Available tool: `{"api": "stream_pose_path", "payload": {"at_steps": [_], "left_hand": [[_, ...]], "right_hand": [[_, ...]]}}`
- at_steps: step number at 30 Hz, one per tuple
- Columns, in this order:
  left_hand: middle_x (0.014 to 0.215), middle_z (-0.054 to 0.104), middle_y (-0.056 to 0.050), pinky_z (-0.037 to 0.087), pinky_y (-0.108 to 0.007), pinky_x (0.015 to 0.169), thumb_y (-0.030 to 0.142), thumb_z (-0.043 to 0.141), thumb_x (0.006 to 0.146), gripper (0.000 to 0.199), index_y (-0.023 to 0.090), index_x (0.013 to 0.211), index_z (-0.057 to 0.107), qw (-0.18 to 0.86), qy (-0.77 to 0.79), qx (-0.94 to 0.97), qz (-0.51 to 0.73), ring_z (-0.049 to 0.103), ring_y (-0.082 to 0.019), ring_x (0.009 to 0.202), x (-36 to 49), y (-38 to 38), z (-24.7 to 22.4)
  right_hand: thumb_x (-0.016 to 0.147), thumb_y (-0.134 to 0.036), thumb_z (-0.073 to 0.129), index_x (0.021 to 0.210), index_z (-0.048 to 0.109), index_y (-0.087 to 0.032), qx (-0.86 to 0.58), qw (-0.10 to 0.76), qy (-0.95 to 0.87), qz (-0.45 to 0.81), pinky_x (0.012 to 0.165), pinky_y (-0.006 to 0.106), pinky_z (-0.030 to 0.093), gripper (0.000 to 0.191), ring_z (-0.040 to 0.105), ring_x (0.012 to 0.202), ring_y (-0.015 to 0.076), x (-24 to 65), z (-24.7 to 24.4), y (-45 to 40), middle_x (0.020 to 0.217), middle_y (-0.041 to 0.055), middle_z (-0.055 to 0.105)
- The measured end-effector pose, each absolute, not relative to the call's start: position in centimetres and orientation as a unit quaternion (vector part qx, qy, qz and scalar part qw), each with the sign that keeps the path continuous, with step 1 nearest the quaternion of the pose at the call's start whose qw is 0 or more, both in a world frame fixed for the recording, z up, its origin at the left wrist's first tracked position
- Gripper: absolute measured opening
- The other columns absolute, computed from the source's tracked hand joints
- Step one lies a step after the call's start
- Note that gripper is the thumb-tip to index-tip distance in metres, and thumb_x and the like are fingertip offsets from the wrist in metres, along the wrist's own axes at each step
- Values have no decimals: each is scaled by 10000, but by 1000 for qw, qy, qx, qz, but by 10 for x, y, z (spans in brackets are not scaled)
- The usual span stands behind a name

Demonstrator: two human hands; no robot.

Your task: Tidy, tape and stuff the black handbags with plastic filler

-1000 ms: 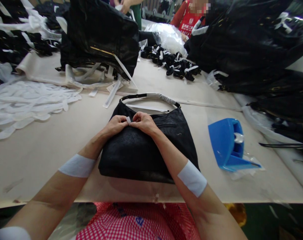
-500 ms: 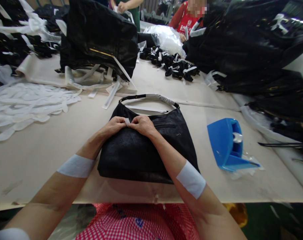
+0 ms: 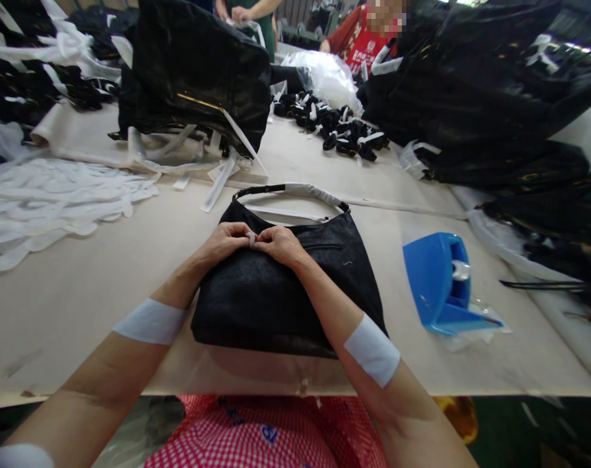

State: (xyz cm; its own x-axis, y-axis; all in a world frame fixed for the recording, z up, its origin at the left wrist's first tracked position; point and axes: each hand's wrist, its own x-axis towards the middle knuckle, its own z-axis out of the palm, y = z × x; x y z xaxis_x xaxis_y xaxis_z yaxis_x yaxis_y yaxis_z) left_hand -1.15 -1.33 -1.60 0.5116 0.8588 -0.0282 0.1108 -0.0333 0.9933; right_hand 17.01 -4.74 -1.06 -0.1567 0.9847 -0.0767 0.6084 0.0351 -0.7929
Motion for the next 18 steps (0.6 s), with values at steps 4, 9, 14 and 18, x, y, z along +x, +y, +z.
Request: {"api": "stream_pose_path", "payload": {"at_steps": [4, 9, 14, 18], "left_hand": [[659, 615, 18, 394, -259, 665, 307, 708, 619, 174, 147, 676, 669, 573, 390, 644, 324, 515, -117, 655, -11, -14, -15], [657, 637, 5, 404, -261, 654, 294, 714, 600, 171, 145, 683, 695, 586, 414, 621, 315, 533, -125, 652, -11, -11, -16], [686, 680, -20, 427, -267, 672, 293, 723, 587, 206, 140, 723, 743, 606, 426, 598, 305, 568, -138, 676, -11, -11, -17], [720, 708, -33, 451, -283, 701, 314, 741, 604, 227, 142, 751, 765, 610, 428, 597, 296, 595, -154, 701, -15, -12, -13]], "right_hand": [[744, -402, 707, 776, 774, -162, -594, 266, -653, 386, 617, 240, 389, 252, 576, 705, 153, 170, -11, -46, 690, -2, 661], [728, -434, 701, 770, 765, -157, -593, 260, -637, 418, 586, 242, 370, 287, 537, 652, 135, 171, -9, -45, 663, -9, 641], [721, -460, 698, 764, 756, -159, -609, 252, -626, 416, 559, 246, 361, 310, 507, 610, 126, 169, -10, -45, 629, -9, 613], [725, -478, 697, 769, 759, -163, -623, 246, -626, 400, 557, 246, 360, 324, 534, 638, 138, 169, -12, -45, 643, 1, 625]]}}
